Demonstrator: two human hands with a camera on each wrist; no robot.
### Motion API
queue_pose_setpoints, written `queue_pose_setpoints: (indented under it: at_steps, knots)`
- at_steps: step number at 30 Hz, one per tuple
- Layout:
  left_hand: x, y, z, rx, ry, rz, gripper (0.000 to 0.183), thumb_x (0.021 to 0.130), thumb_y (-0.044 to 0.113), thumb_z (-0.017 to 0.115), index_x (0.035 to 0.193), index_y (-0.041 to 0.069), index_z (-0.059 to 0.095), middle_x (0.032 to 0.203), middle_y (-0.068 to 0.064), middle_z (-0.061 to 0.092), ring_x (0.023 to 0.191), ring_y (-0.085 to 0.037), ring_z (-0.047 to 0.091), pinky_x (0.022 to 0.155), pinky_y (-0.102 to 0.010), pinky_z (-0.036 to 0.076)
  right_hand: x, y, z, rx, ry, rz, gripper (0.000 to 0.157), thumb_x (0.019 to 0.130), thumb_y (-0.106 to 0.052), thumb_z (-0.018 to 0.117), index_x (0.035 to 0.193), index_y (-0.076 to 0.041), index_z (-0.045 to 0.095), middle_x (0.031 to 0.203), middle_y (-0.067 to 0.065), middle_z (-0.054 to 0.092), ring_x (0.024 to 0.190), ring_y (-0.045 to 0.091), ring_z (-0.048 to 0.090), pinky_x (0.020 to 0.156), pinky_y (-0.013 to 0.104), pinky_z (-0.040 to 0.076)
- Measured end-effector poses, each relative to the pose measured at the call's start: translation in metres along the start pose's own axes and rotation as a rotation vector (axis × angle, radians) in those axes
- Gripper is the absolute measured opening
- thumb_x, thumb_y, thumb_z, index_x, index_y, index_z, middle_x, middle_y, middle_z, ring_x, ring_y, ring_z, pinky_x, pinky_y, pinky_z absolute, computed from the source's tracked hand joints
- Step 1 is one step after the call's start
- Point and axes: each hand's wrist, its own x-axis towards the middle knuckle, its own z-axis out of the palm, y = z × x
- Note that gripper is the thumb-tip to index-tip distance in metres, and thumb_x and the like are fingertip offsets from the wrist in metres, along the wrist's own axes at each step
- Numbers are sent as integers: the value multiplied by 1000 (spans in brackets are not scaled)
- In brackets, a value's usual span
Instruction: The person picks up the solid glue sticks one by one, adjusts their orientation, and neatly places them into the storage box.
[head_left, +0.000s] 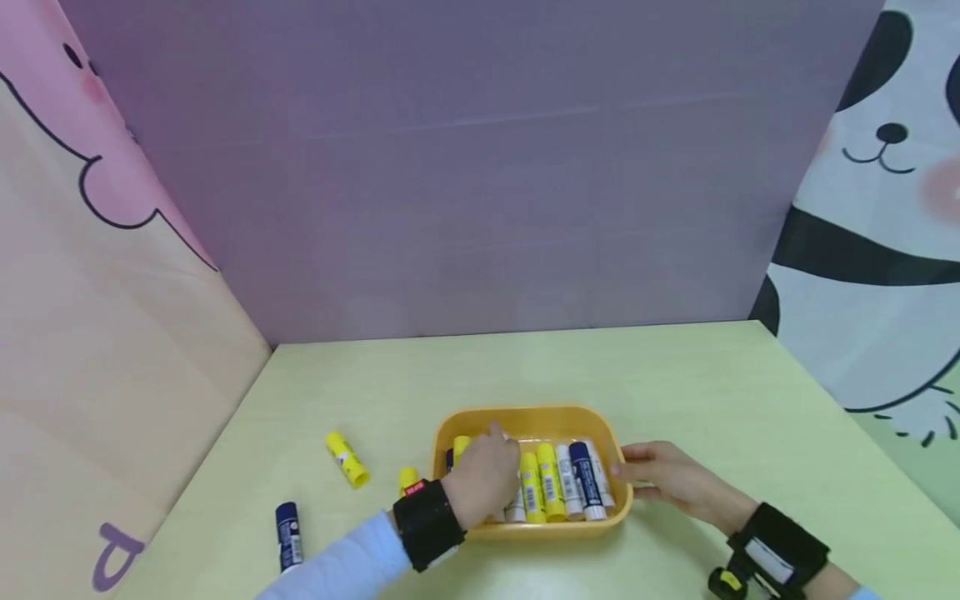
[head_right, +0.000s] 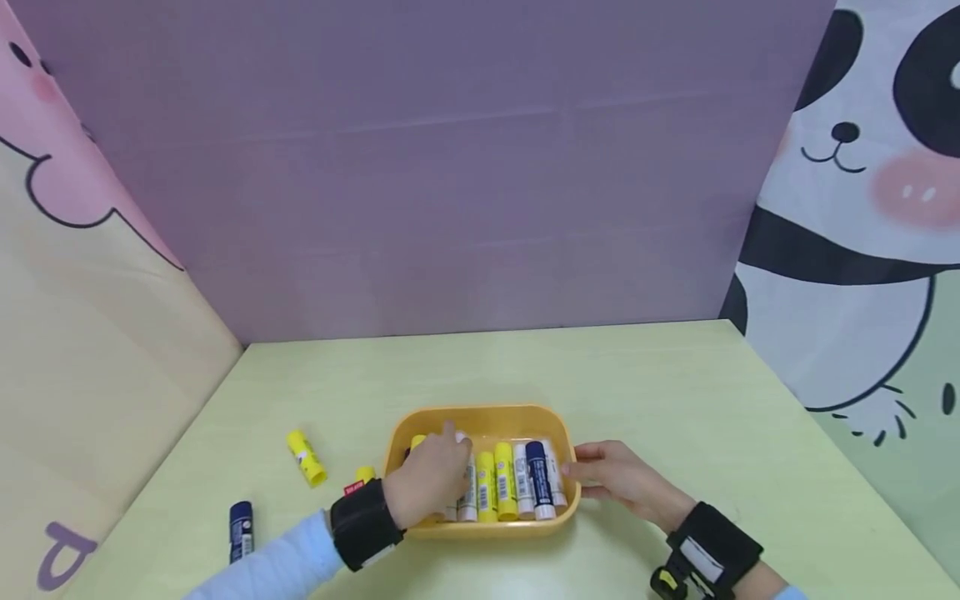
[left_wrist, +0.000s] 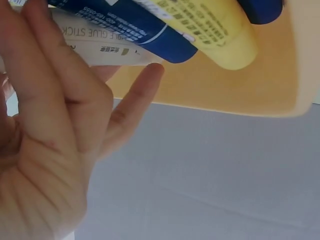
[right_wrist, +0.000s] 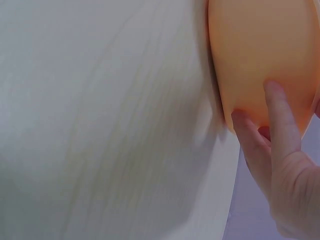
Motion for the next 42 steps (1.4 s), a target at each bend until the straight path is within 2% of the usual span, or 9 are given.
queue_pose_setpoints:
  at_steps: [8,15,20,23,28,34,39,42]
  knots:
    - [-2,-2,-4,-86,-34,-21,39,86,31,63,112,2,60,102,-12,53,72,-18,47,61,-22,48,-2,-2,2,-4,29,11,57,88,-19,60,130,14,38,123,26,52,100,22,60,85,39,53]
    - [-4,-5,-6,-128,-90,-73,45,85,35,64,119,6,56,104,-11,52,74,-20,48,64,-25,50,0,0,2,-15,43,22,58,88,-18,60,130,14,37,125,27,51,100,22,60,85,39,53]
    - [-5,-5,-7,-119,-101,-88,48,85,37,62,123,8,53,109,-12,53,77,-21,48,67,-28,51,1,1,3,-22,79,40,56,88,-18,61,130,13,39,123,27,53,100,23,60,83,39,54]
    - [-6,-6,-8,-111,-96,-85,48,85,39,62,123,9,53,109,-11,53,76,-21,47,64,-27,49,2,2,3,-17,84,42,57,87,-18,61,129,13,39,123,27,53,100,24,61,83,39,54]
    - [-9,-8,-11,-88,-83,-70,50,84,40,63,122,10,53,109,-10,54,75,-20,46,61,-27,46,0,1,2,-12,46,19,59,88,-19,60,130,15,36,124,28,51,100,23,60,85,39,53]
    - [-13,-14,-15,-42,-37,-32,53,83,43,63,125,11,53,109,-8,57,73,-19,47,67,-31,50,-1,1,1,-7,28,10,60,88,-20,60,130,15,36,124,27,51,100,22,60,85,39,53]
    - [-22,-24,-21,-18,69,30,52,83,41,63,125,11,54,105,-5,59,72,-14,50,63,-30,52,0,1,1,-1,29,10,59,88,-20,60,130,15,36,124,27,51,100,22,60,86,39,53]
    - [-31,-31,-29,-26,134,34,51,83,41,64,123,11,56,106,-5,60,74,-14,53,61,-31,52,-1,1,2,11,21,3,61,88,-20,61,130,16,36,124,28,51,100,21,60,86,39,53]
